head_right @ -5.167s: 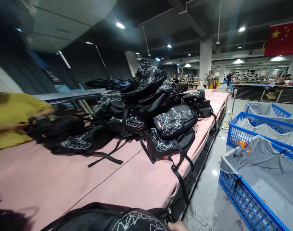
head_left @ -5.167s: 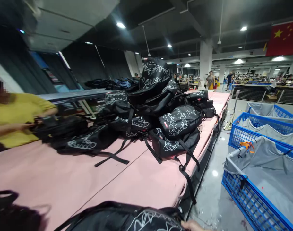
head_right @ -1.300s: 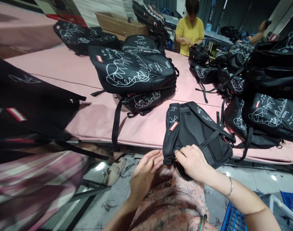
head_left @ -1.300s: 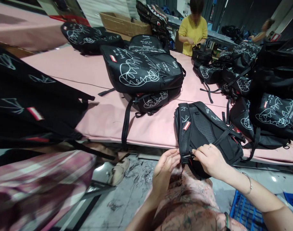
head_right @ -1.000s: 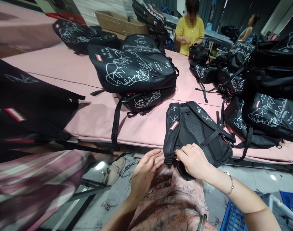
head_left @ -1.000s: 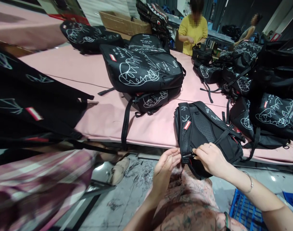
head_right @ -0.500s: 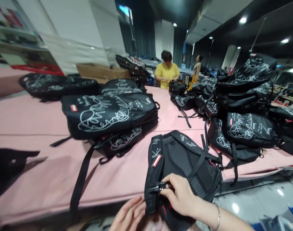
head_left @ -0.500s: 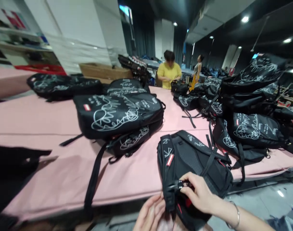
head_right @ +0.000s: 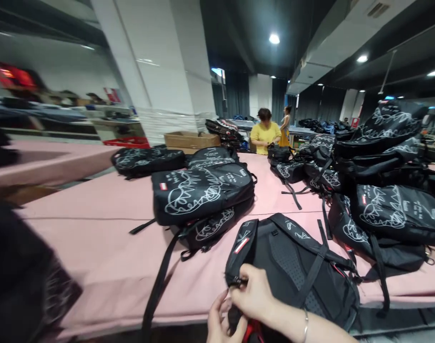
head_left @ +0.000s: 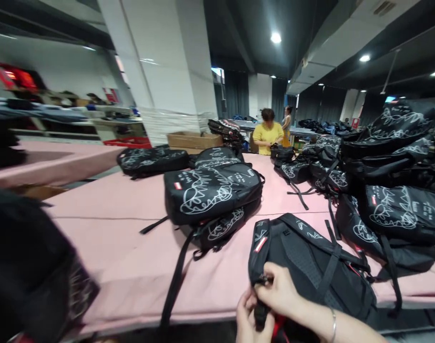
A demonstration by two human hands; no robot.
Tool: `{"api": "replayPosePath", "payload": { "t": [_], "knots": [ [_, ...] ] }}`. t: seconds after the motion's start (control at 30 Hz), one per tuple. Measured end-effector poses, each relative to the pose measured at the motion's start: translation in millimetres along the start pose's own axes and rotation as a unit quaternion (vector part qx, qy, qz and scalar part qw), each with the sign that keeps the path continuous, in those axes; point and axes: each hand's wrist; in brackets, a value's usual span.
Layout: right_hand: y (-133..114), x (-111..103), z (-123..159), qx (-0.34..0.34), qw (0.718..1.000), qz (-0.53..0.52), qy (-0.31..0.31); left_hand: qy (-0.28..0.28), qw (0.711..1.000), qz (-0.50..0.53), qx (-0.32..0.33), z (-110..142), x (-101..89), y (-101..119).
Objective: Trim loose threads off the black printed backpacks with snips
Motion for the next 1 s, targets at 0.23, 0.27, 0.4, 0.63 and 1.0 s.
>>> {"api": "replayPosePath", "payload": {
  "t": [0.23, 0.27, 0.4, 0.63, 1.0],
  "knots": [
    [1.9, -14.3, -3.8, 0.001, 0.98, 0.197, -0.021, 0.025, 0.988, -0.136, 0.062, 11.2, -7.3, 32.8],
    [1.8, -16.8, -2.3, 0.008, 0.982, 0.184, -0.049, 0.021, 0.993, -0.109, 0.048, 11.7, -11.1, 32.4],
    [12.0, -27.9, 5.6, 0.017, 0.987, 0.131, -0.092, 0.012, 0.994, 0.092, -0.05, 13.8, -21.6, 20.1],
    [49.9, -39.0, 37.9, -0.088, 0.981, 0.164, -0.059, -0.033, 0.955, 0.261, -0.137, 16.1, -17.2, 11.0],
    [53.0, -39.3, 53.1, -0.185, 0.925, 0.321, -0.088, -0.026, 0.922, 0.325, -0.207, 14.1, -12.7, 10.8]
  ]
}}
Point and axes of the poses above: each hand's wrist, its own z-axis away from the middle knuckle, its own x-axis out of the palm, y = z × x, and after that the axes turned 14 degrees about -y, right-handed
